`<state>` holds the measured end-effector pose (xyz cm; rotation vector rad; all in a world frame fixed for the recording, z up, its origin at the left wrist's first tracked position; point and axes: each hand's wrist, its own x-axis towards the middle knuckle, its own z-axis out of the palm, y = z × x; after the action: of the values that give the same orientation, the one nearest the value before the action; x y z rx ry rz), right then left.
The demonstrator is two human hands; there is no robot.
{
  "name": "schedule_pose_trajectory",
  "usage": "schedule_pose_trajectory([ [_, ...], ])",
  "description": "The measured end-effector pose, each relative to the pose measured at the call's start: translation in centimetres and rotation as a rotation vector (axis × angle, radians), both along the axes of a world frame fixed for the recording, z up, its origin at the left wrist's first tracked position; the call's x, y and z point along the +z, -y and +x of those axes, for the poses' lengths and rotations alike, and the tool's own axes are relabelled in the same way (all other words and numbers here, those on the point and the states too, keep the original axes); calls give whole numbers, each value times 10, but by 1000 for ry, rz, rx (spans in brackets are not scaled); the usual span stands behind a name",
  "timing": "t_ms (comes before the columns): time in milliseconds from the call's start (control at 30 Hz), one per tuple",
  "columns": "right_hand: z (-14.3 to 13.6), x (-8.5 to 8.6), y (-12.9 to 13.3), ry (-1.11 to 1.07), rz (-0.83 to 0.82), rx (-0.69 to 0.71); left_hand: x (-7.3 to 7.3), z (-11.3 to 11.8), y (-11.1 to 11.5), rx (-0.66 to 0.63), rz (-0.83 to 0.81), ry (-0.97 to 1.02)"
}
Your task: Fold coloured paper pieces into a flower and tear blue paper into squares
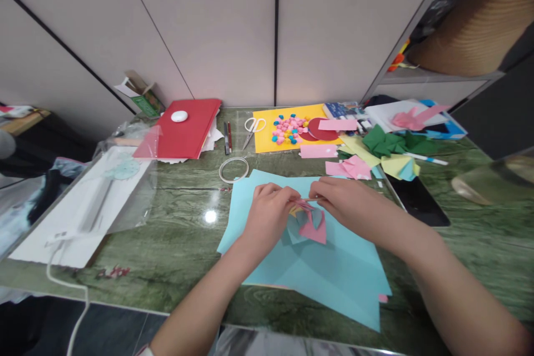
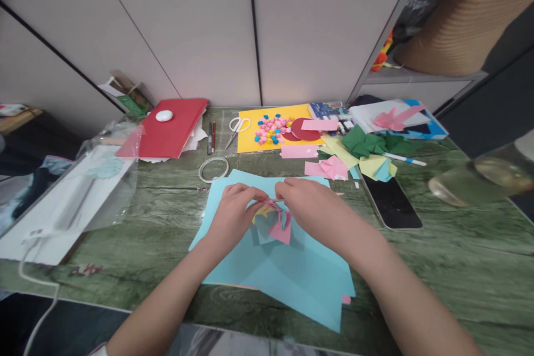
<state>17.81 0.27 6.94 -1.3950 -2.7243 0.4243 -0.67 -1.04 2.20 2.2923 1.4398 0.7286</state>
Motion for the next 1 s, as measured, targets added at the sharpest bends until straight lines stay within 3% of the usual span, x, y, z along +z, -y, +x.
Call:
schedule_pose_trajectory([
  [167,3,1,-5,79,118,-29,-1,-2,-2,64,-34,25],
  [300,13,4,-14,50,159,-142,-8,-8,-10,113,-220,272],
  [433,18,-1,-12,-140,105,-328,-18,-12,-22,115,-477,604],
  [633,14,-32,6,-350,-148,-497,-25,-13,-27,96,-747,949],
  [767,16,-44,7,-485,-197,-539,-27,-9,-25,88,-825,1008],
  [1000,18,-36,14,-372,-22,-529,-30,-6,-23,96,-875,981],
])
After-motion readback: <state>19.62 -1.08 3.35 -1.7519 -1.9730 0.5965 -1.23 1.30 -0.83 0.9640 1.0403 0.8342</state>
